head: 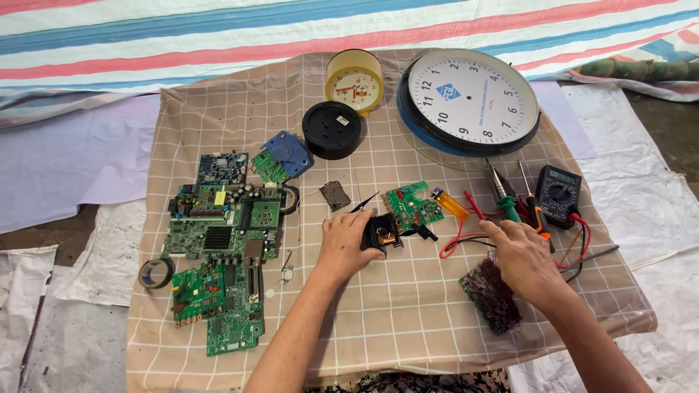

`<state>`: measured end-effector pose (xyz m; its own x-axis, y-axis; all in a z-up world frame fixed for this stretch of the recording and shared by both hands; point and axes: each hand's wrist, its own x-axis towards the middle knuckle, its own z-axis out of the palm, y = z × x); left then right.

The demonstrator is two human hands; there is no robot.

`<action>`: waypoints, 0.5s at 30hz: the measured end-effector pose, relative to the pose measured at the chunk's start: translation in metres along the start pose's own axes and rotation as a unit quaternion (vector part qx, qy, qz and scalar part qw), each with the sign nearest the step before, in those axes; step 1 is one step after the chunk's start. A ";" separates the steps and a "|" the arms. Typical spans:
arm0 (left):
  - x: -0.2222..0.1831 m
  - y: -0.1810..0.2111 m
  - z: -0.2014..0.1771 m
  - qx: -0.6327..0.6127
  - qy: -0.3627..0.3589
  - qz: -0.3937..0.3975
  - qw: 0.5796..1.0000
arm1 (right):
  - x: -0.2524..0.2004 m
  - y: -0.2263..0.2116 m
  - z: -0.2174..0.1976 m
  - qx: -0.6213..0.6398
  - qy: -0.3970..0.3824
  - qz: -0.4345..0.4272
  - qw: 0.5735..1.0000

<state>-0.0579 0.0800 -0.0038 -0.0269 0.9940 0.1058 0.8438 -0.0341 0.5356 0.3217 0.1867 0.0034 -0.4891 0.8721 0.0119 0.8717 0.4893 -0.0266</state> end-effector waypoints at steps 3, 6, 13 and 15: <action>-0.001 0.009 -0.015 -0.003 0.005 0.002 1.000 | -0.029 -0.036 -0.054 -0.014 0.061 -0.029 0.998; -0.005 0.008 -0.012 -0.021 0.037 0.002 0.999 | -0.043 -0.077 -0.087 0.037 0.167 -0.080 0.982; -0.027 0.026 -0.035 -0.089 0.068 0.001 0.994 | -0.021 -0.139 -0.103 0.356 0.073 -0.154 0.919; -0.037 0.038 -0.049 -0.102 0.049 -0.003 0.994 | -0.009 -0.153 -0.110 0.388 -0.043 -0.135 0.911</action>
